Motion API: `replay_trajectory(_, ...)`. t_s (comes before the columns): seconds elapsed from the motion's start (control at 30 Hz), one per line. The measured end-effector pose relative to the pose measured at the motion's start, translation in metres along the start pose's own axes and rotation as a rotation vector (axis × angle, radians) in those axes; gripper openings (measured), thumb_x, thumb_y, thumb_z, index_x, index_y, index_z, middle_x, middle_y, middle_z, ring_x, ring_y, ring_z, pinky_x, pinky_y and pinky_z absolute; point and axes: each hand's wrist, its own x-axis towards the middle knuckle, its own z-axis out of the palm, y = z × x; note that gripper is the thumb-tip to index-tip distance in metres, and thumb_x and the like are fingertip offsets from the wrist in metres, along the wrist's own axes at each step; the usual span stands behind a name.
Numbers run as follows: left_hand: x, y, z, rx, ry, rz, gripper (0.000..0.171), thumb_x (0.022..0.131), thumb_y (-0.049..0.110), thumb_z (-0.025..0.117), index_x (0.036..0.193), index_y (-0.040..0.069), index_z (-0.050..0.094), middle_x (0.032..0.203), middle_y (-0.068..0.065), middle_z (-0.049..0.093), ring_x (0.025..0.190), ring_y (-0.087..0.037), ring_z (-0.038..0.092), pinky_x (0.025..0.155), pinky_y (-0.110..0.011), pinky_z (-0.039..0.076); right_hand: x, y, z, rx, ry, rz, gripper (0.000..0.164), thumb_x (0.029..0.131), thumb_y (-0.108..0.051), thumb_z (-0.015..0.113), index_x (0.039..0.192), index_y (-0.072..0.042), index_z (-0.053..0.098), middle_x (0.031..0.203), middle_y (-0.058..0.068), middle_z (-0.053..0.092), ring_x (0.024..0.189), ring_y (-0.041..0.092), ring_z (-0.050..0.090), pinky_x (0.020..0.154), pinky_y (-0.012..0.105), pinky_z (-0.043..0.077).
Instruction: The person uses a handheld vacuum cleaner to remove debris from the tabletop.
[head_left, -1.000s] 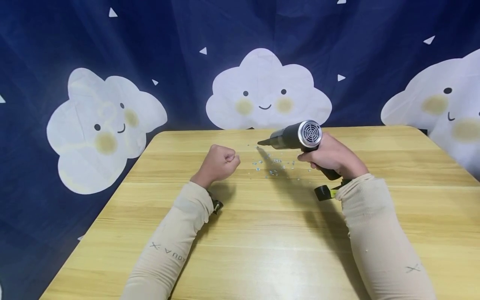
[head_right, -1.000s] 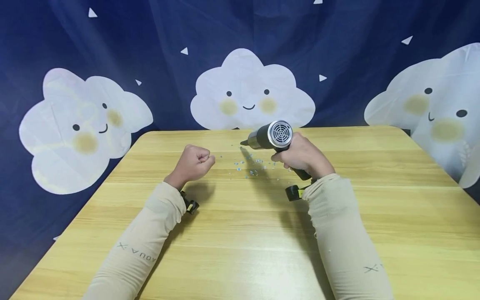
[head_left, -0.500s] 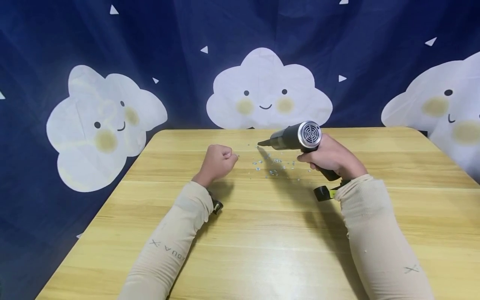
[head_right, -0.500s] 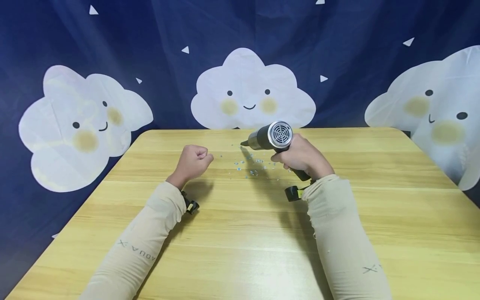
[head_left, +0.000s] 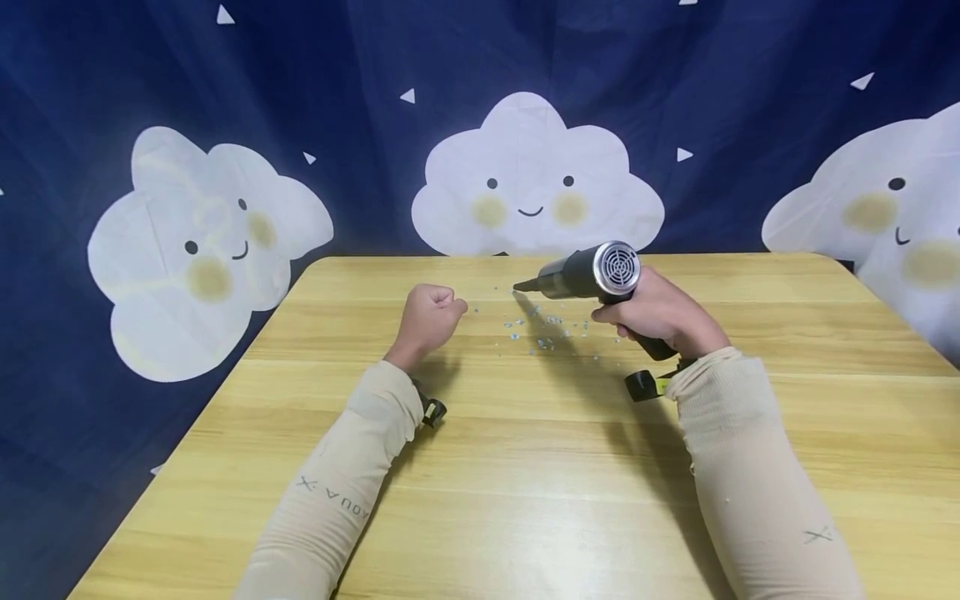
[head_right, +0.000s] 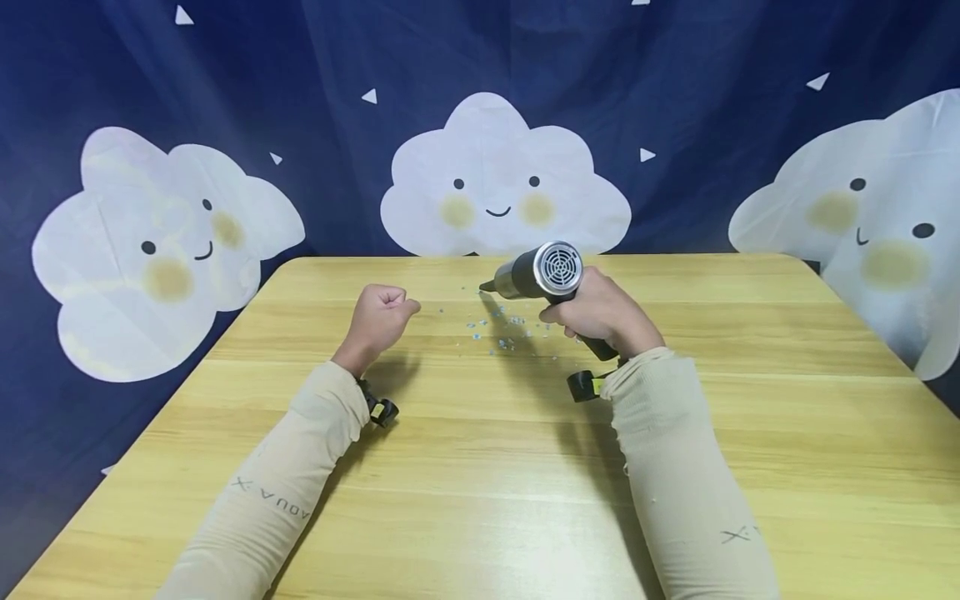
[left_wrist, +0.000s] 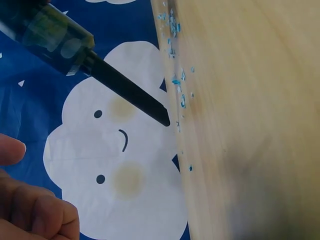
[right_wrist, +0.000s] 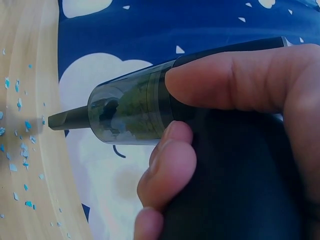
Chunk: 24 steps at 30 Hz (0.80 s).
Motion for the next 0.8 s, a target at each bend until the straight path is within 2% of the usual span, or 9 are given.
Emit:
replay_trajectory(0.1,0.001,-0.001,0.001,-0.022,-0.003,-0.039,0.05,0.081,0.0,0.057,0.046,0.016,0.024,0.039,0.012,0.02,0.039,-0.009,0.018,0.043,-0.02,0.025,0.0,0.0,0.0,0.0,0.008,-0.008,0.031,0.08,-0.01,0.069,0.104,0.002,0.053,0.057,0.001,0.05,0.048,0.015,0.05,0.048,0.027,0.045)
replay_trajectory(0.17,0.0,0.001,0.002,-0.116,0.003,-0.109,0.049,0.082,0.001,0.057,0.048,0.015,0.024,0.04,0.01,0.021,0.039,-0.01,0.019,0.045,-0.02,0.029,0.001,0.0,0.001,-0.001,0.009,-0.014,0.029,0.08,-0.01,0.069,0.101,0.002,0.054,0.057,0.001,0.05,0.049,0.015,0.051,0.049,0.027,0.045)
replay_trajectory(0.27,-0.001,0.001,0.006,-0.362,0.008,-0.275,0.047,0.086,0.002,0.055,0.053,0.015,0.025,0.043,0.008,0.024,0.04,-0.008,0.022,0.043,-0.016,0.032,0.003,0.0,0.004,0.0,0.008,-0.035,0.028,0.079,-0.01,0.069,0.101,0.002,0.054,0.058,0.002,0.05,0.049,0.016,0.051,0.05,0.028,0.046)
replay_trajectory(0.33,-0.002,-0.001,0.01,-0.531,0.012,-0.401,0.044,0.089,0.002,0.054,0.056,0.015,0.027,0.046,0.008,0.026,0.041,-0.007,0.023,0.038,-0.016,0.024,0.004,0.0,0.005,0.003,0.01,-0.05,0.03,0.079,-0.009,0.069,0.103,0.002,0.055,0.059,0.002,0.051,0.049,0.016,0.051,0.05,0.028,0.046)
replay_trajectory(0.4,-0.004,-0.005,0.015,-0.591,-0.003,-0.521,0.039,0.091,0.005,0.054,0.061,0.015,0.031,0.05,0.008,0.029,0.043,-0.006,0.026,0.036,-0.014,0.024,0.005,0.0,0.006,0.003,0.014,-0.062,0.031,0.079,-0.008,0.069,0.105,0.002,0.055,0.059,0.003,0.051,0.048,0.017,0.051,0.05,0.028,0.046)
replay_trajectory(0.5,-0.006,-0.014,0.024,-0.556,-0.054,-0.659,0.028,0.093,0.01,0.056,0.071,0.012,0.04,0.06,0.006,0.033,0.048,-0.007,0.032,0.038,-0.014,0.029,0.005,0.001,0.006,-0.003,0.02,-0.062,0.027,0.079,-0.007,0.068,0.101,0.002,0.056,0.058,0.002,0.05,0.048,0.016,0.051,0.05,0.028,0.046)
replay_trajectory(0.6,-0.008,-0.022,0.031,-0.472,-0.104,-0.706,0.015,0.094,0.014,0.057,0.084,0.007,0.048,0.07,0.002,0.037,0.054,-0.009,0.037,0.044,-0.015,0.036,0.005,0.002,0.006,-0.007,0.023,-0.061,0.022,0.079,-0.007,0.068,0.095,0.002,0.056,0.058,0.002,0.05,0.048,0.016,0.051,0.051,0.028,0.046)
replay_trajectory(0.7,-0.011,-0.029,0.035,-0.36,-0.139,-0.636,0.017,0.094,0.015,0.059,0.087,0.002,0.051,0.073,0.0,0.042,0.054,-0.01,0.04,0.049,-0.018,0.04,0.005,0.002,0.006,-0.007,0.027,-0.06,0.02,0.079,-0.008,0.068,0.092,0.002,0.055,0.057,0.002,0.05,0.048,0.016,0.051,0.051,0.028,0.046)
replay_trajectory(0.8,-0.014,-0.036,0.036,-0.199,-0.152,-0.523,0.025,0.092,0.018,0.061,0.075,0.006,0.048,0.07,-0.001,0.046,0.05,-0.012,0.042,0.053,-0.022,0.042,0.005,0.002,0.006,-0.007,0.029,-0.057,0.02,0.08,-0.008,0.068,0.093,0.001,0.055,0.057,0.002,0.05,0.048,0.016,0.051,0.051,0.028,0.046)
